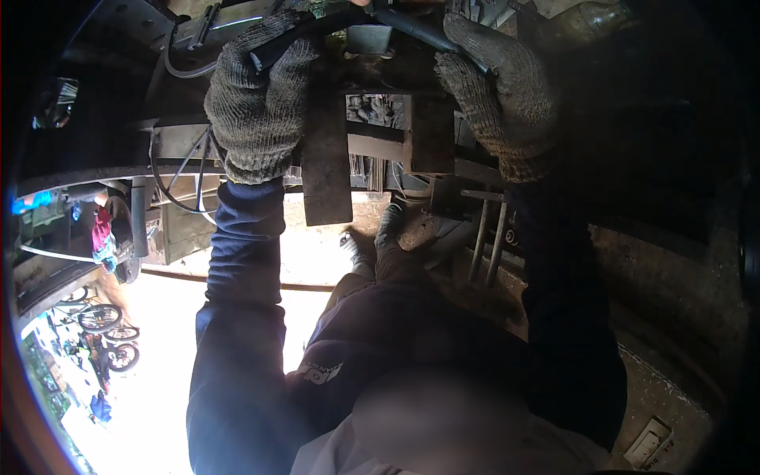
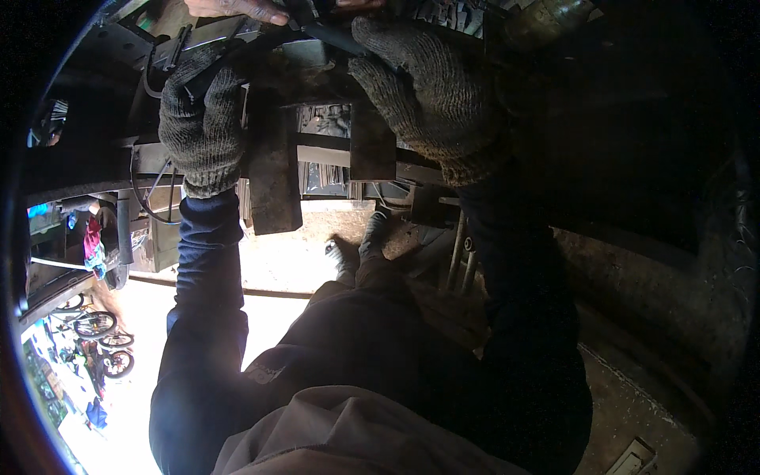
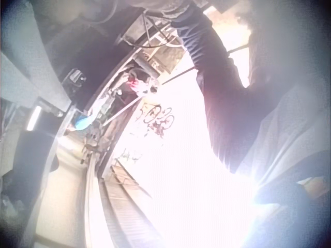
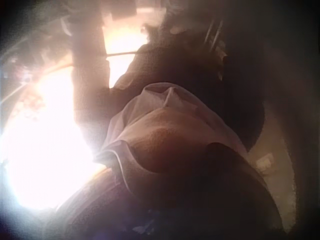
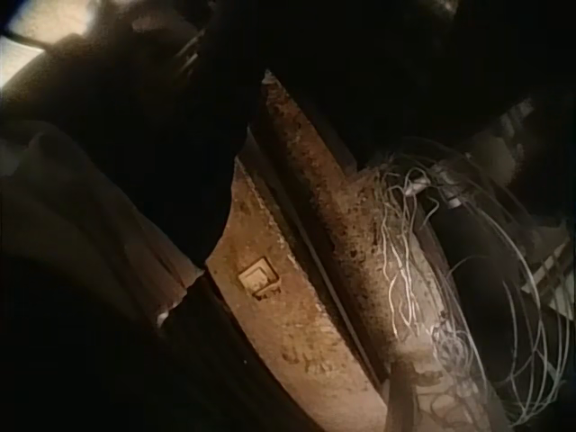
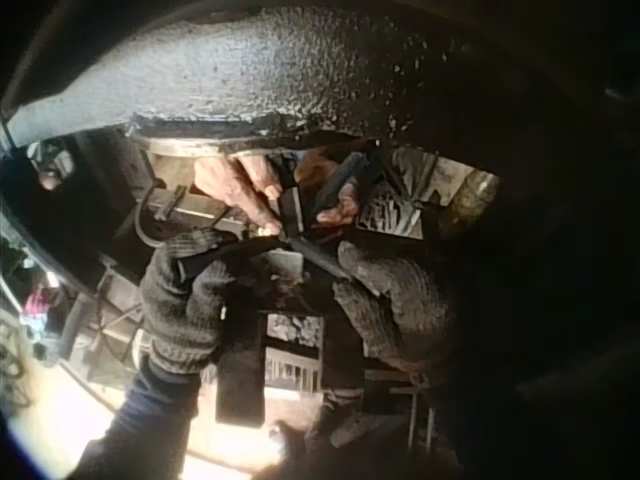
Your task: The person bends a metal pipe using a large industrial machine, positioning the pipe and then activating the machine to press the bend into it.
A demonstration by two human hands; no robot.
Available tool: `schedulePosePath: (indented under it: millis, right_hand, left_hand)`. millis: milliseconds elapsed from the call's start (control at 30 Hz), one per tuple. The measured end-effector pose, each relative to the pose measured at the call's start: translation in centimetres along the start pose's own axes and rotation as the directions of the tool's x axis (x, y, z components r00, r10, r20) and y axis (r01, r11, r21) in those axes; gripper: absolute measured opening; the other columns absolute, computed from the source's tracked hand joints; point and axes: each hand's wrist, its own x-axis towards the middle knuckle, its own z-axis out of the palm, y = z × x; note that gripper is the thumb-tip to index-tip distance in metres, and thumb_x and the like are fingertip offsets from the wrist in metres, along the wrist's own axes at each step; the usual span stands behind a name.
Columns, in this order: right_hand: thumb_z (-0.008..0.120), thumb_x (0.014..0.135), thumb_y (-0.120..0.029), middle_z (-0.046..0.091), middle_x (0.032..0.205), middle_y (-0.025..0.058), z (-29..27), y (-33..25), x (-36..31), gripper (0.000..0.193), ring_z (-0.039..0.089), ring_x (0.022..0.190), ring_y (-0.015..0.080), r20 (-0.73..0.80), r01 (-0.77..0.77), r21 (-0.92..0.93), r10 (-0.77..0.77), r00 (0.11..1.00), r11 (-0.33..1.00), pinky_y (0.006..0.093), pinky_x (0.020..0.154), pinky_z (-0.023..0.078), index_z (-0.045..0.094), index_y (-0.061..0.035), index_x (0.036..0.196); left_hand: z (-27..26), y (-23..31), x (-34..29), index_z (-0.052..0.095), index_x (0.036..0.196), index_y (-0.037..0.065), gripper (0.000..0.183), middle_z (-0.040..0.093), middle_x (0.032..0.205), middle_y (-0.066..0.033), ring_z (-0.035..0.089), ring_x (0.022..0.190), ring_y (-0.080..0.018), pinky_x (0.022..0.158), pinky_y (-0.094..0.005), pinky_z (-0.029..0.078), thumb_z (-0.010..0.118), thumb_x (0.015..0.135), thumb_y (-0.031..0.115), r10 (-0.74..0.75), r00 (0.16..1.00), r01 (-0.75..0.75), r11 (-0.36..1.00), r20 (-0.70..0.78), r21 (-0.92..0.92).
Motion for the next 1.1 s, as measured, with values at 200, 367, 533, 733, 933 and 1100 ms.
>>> schedulePosePath:
  millis: [200,367,533,733,933,1100]
  right_hand:
    - [0.074,0.093,-0.001,0.07,0.118,0.0155,0.2,-0.3,0.8,0.037,0.071,0.098,0.0179,-0.05,0.158,-0.109,-0.164,0.985,0.981,0.0269,0.081,0.061,0.065,0.0022,0.129]
    - [0.075,0.093,-0.002,0.07,0.118,0.0161,-0.3,0.0,0.2,0.038,0.072,0.095,0.0178,-0.001,0.011,-0.024,-0.011,1.0,1.0,0.0272,0.076,0.062,0.065,0.0018,0.13]
    - [0.075,0.093,-0.003,0.069,0.121,0.0171,0.4,-1.3,0.2,0.039,0.072,0.097,0.0183,-0.042,-0.08,-0.015,0.08,0.996,0.997,0.028,0.076,0.063,0.064,0.0015,0.131]
    - [0.076,0.093,-0.007,0.068,0.123,0.0178,0.5,-1.0,0.2,0.042,0.073,0.1,0.0206,-0.021,-0.024,0.01,0.025,0.999,1.0,0.0307,0.081,0.064,0.063,0.0026,0.132]
    - [0.075,0.093,-0.005,0.069,0.122,0.0176,0.5,-1.7,0.3,0.037,0.072,0.105,0.0244,-0.056,-0.208,-0.003,0.208,0.977,0.978,0.0346,0.087,0.062,0.063,0.0033,0.128]
    - [0.08,0.089,-0.008,0.074,0.113,0.0153,2.7,-0.7,0.5,0.032,0.073,0.105,0.0263,-0.218,0.072,-0.053,-0.082,0.973,0.996,0.0368,0.089,0.059,0.069,-0.0003,0.118]
  left_hand:
    - [0.0,0.7,0.5,0.072,0.116,0.005,0.031,0.077,0.11,-0.0126,0.075,0.101,-0.0252,0.092,-0.0339,0.056,0.08,0.092,0.023,-0.046,0.999,0.047,0.994,0.018,-0.098]
    - [-0.1,0.8,0.5,0.072,0.116,0.005,0.03,0.077,0.112,-0.0124,0.075,0.102,-0.025,0.092,-0.0337,0.055,0.08,0.092,0.02,-0.038,0.999,0.039,0.998,0.023,-0.046]
    - [0.1,0.1,0.5,0.071,0.117,0.004,0.031,0.077,0.113,-0.0124,0.074,0.103,-0.0248,0.093,-0.0339,0.055,0.08,0.091,0.02,-0.023,1.0,0.024,0.994,0.009,-0.103]
    - [0.1,0.8,0.5,0.071,0.116,0.004,0.032,0.076,0.114,-0.0129,0.074,0.104,-0.0244,0.094,-0.0339,0.054,0.08,0.091,0.021,-0.081,0.997,0.082,0.993,0.013,-0.089]
    - [0.1,0.2,0.2,0.07,0.118,0.003,0.034,0.075,0.116,-0.0141,0.073,0.106,-0.0247,0.096,-0.0344,0.054,0.08,0.091,0.021,-0.018,1.0,0.019,0.997,0.02,-0.068]
    - [0.2,0.9,0.2,0.071,0.124,0.017,0.031,0.068,0.124,-0.0121,0.068,0.114,-0.0274,0.098,-0.0387,0.053,0.075,0.094,0.024,-0.175,0.984,0.18,0.967,0.041,-0.183]
